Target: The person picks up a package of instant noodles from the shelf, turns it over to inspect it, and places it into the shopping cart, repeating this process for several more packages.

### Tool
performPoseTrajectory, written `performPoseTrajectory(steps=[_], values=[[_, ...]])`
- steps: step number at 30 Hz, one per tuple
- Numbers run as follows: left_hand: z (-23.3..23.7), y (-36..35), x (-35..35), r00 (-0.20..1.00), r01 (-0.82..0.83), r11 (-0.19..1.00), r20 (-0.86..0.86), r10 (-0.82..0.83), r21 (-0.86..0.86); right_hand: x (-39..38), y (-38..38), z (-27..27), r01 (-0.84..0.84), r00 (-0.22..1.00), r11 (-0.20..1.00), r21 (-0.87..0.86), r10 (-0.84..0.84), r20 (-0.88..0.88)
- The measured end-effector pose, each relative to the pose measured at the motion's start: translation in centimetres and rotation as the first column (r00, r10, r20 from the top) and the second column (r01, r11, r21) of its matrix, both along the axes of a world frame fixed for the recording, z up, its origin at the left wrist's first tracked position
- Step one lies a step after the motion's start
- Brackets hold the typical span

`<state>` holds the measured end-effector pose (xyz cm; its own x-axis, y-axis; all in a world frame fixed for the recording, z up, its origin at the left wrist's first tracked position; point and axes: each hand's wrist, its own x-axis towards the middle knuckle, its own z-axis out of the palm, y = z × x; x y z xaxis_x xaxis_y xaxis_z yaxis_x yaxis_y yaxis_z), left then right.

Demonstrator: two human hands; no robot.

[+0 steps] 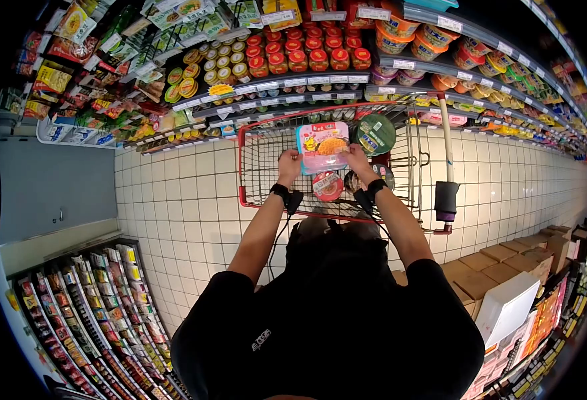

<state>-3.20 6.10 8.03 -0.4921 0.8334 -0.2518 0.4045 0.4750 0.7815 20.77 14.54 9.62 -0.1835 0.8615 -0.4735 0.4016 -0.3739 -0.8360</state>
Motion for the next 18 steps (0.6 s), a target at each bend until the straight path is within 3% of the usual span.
performPoseTrajectory(steps=[3,6,8,13,16,18], values=[[0.3,0.4,-0.5,0.999,0.049,0.999,-0.019,-0.049,0.002,-0.8,-0.1,1.4,-0.02,0.999,0.997,-0.074,0.023,0.041],[-1.1,0.8,-0.9,0.995,0.103,0.994,-0.014,-0.103,-0.044,-0.2,0.8,-4.9,0.026,1.0,1.0,-0.005,-0.025,0.002],[-3.4,0.4,-1.1,0.994,0.111,0.992,-0.006,-0.111,-0.068,-0.6,0.2,-5.0,0.036,0.999,0.999,0.012,-0.037,0.028],[-3.8,0.8,-1.2,0.992,0.116,0.992,0.048,-0.113,-0.054,-0.8,-0.3,-4.0,-0.013,0.982,1.0,0.02,0.009,0.188],[-2.5,1.1,-1.3,0.992,0.123,0.991,0.028,-0.122,-0.052,-0.6,0.1,-4.4,0.02,0.996,0.999,-0.034,-0.016,0.09],[-2.1,0.1,-1.3,0.994,0.08,0.993,0.078,-0.073,-0.092,-0.2,-1.0,-5.4,0.03,0.999,0.999,0.019,-0.031,0.04]])
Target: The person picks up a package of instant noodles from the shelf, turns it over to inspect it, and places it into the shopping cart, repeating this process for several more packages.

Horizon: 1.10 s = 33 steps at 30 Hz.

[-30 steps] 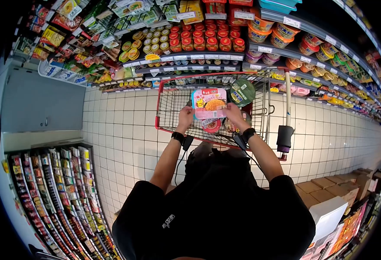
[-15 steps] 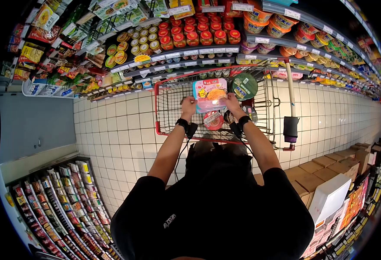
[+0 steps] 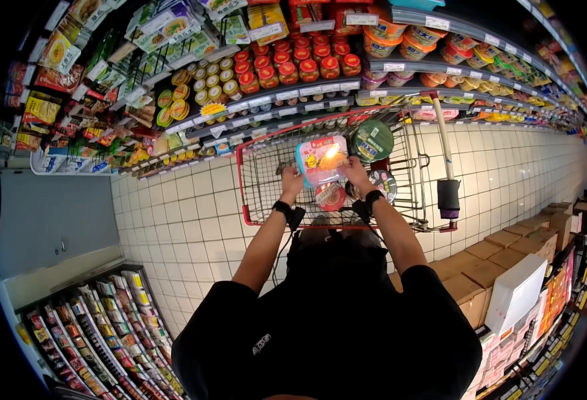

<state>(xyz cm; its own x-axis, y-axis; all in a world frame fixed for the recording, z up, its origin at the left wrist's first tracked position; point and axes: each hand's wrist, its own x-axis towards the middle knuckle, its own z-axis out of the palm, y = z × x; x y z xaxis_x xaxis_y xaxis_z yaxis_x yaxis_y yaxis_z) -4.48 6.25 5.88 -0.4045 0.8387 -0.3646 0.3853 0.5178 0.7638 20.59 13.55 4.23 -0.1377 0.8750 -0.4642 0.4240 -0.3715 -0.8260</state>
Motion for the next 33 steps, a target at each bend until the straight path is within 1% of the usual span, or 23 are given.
performPoseTrajectory(steps=[2,4,6,7,8,10,12,14,15,16,17,20,21,24,26,28,30,32,33], values=[[-0.4,-0.4,0.1,0.996,-0.088,0.993,0.002,0.088,0.077,-0.1,-0.2,3.0,-0.023,0.994,0.999,0.03,0.019,0.111],[-2.0,-0.6,-0.9,0.996,-0.087,0.99,0.033,0.084,0.113,-0.4,-0.5,6.6,0.01,0.995,0.999,-0.053,-0.004,0.1],[-0.1,-1.0,-1.0,0.989,-0.131,0.972,0.089,0.115,0.197,0.4,-1.0,5.0,0.081,0.991,0.997,-0.021,-0.082,-0.102],[-0.8,-1.4,-1.6,0.973,-0.158,0.966,0.2,0.118,0.203,0.5,-1.6,6.6,0.11,0.987,0.993,-0.047,-0.115,-0.114],[-1.5,-1.5,-2.0,0.944,-0.184,0.962,0.308,0.116,0.204,0.8,-2.0,6.2,0.165,0.954,0.986,-0.028,-0.166,-0.25],[2.4,-1.8,-1.5,0.923,-0.225,0.942,0.365,0.123,0.249,1.7,-3.1,9.2,0.137,0.927,0.984,-0.11,-0.167,-0.337],[5.1,-2.1,-1.2,0.935,-0.176,0.947,0.348,0.075,0.269,2.8,-4.2,11.4,0.118,0.866,0.977,-0.175,-0.187,-0.463],[8.3,-2.0,-0.5,0.943,-0.129,0.95,0.331,0.029,0.283,3.9,-5.6,14.1,0.104,0.815,0.982,-0.155,-0.173,-0.553],[10.1,-2.0,0.2,0.914,-0.126,0.967,0.406,0.025,0.223,4.3,-6.0,16.0,0.109,0.801,0.981,-0.162,-0.183,-0.57],[10.8,-2.0,0.9,0.879,-0.11,0.981,0.477,0.021,0.16,4.6,-6.6,18.1,0.119,0.786,0.978,-0.171,-0.198,-0.586],[8.5,-2.0,1.2,0.927,-0.042,0.969,0.371,-0.054,0.245,4.9,-6.9,19.6,0.12,0.769,0.98,-0.156,-0.191,-0.61],[10.1,-1.2,3.6,0.921,0.031,0.961,0.366,-0.135,0.276,6.7,-7.5,22.1,0.119,0.766,0.992,-0.05,-0.124,-0.631],[10.9,-0.7,4.7,0.914,0.045,0.965,0.38,-0.144,0.259,7.2,-7.8,23.8,0.131,0.779,0.991,-0.012,-0.111,-0.617],[14.6,0.6,7.7,0.886,0.087,0.952,0.414,-0.208,0.292,9.1,-8.2,27.3,0.157,0.757,0.987,0.035,-0.097,-0.647],[16.2,1.0,9.7,0.896,0.128,0.945,0.373,-0.241,0.303,10.6,-8.8,29.1,0.177,0.767,0.982,0.066,-0.096,-0.634],[17.1,1.2,11.8,0.86,0.153,0.91,0.403,-0.315,0.384,12.3,-9.4,30.7,0.19,0.779,0.977,0.093,-0.092,-0.62],[18.1,1.3,14.0,0.857,0.19,0.889,0.372,-0.357,0.417,14.3,-10.4,31.8,0.167,0.789,0.973,0.158,-0.036,-0.613],[19.6,0.5,16.6,0.805,0.179,0.887,0.455,-0.38,0.425,16.9,-11.7,32.0,0.174,0.78,0.971,0.161,-0.037,-0.624],[20.1,0.2,18.0,0.805,0.197,0.89,0.451,-0.386,0.41,18.4,-12.4,32.1,0.183,0.774,0.971,0.152,-0.047,-0.631]])
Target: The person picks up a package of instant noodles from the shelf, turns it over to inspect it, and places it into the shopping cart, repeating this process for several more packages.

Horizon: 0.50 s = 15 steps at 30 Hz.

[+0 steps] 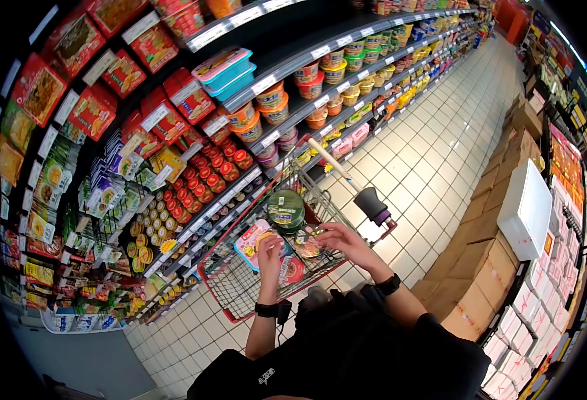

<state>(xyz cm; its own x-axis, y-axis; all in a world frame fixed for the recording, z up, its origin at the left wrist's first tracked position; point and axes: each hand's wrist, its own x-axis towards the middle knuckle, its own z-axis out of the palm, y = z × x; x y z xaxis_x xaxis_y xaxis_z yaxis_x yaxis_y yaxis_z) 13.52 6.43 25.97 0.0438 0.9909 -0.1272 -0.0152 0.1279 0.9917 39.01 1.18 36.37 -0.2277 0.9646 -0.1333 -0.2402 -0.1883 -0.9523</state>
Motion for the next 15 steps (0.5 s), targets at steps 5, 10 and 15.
performPoseTrajectory(steps=[5,10,15], values=[[1.6,-2.9,8.7,0.996,0.073,0.997,-0.059,-0.071,0.018,9.2,-4.1,0.9,0.06,0.997,0.998,0.008,-0.059,-0.057],[2.7,-5.0,18.7,0.987,0.158,0.987,-0.037,-0.157,0.029,19.5,-9.2,-0.1,0.179,0.98,0.981,0.07,-0.171,-0.102],[3.5,-6.5,28.6,0.975,0.22,0.972,0.02,-0.222,0.078,28.0,-15.7,1.4,0.373,0.928,0.923,0.089,-0.37,-0.048]])
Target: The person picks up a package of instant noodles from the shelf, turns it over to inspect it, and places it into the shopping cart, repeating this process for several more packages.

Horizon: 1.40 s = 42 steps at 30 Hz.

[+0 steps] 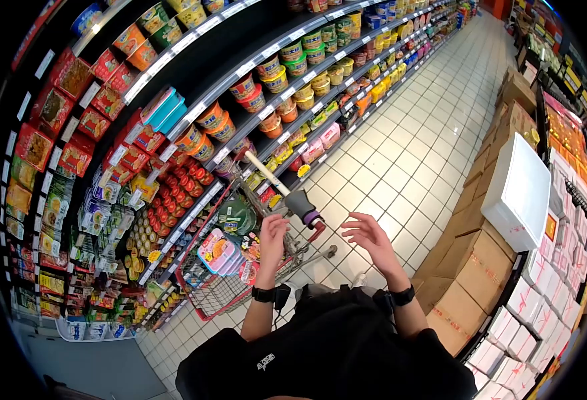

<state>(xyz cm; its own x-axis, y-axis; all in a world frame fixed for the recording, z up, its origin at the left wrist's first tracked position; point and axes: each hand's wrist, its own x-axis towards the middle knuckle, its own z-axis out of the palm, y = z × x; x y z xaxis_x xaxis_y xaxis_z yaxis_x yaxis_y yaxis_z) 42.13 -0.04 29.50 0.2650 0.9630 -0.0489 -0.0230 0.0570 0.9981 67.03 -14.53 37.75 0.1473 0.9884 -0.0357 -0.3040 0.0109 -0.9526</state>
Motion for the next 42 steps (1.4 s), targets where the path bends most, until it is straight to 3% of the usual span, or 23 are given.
performPoseTrajectory(steps=[1,6,11,15,25,32,36,42], values=[[0.7,-0.3,2.1,0.998,0.009,0.999,-0.061,-0.007,0.046,1.7,-0.8,-0.3,0.042,0.999,0.999,0.005,-0.042,-0.009],[2.4,-1.9,10.2,0.992,0.118,0.993,-0.046,-0.117,0.022,8.5,-5.2,0.1,0.223,0.974,0.975,0.005,-0.222,-0.047],[4.1,-2.1,15.4,0.978,0.192,0.98,-0.097,-0.187,0.048,13.2,-6.5,-0.2,0.319,0.941,0.947,0.03,-0.313,-0.129],[3.7,-0.3,18.0,0.973,0.181,0.983,-0.15,-0.174,0.029,15.7,-5.7,-0.7,0.318,0.939,0.948,-0.004,-0.315,-0.137],[2.9,7.0,27.9,0.979,0.183,0.983,-0.093,-0.182,0.005,24.9,1.1,-0.7,0.305,0.945,0.951,-0.048,-0.309,-0.111],[3.8,14.8,32.8,0.994,0.095,0.995,-0.05,-0.094,0.031,30.7,10.3,0.5,0.219,0.967,0.976,-0.002,-0.217,-0.133],[4.7,18.1,33.8,0.999,0.04,0.999,-0.034,-0.039,0.029,32.1,15.8,0.7,0.102,0.972,0.994,0.035,-0.092,-0.217],[5.9,20.2,32.7,0.995,-0.092,0.994,-0.036,0.094,0.054,34.1,23.7,1.8,-0.09,0.973,0.992,0.086,0.106,-0.206]])
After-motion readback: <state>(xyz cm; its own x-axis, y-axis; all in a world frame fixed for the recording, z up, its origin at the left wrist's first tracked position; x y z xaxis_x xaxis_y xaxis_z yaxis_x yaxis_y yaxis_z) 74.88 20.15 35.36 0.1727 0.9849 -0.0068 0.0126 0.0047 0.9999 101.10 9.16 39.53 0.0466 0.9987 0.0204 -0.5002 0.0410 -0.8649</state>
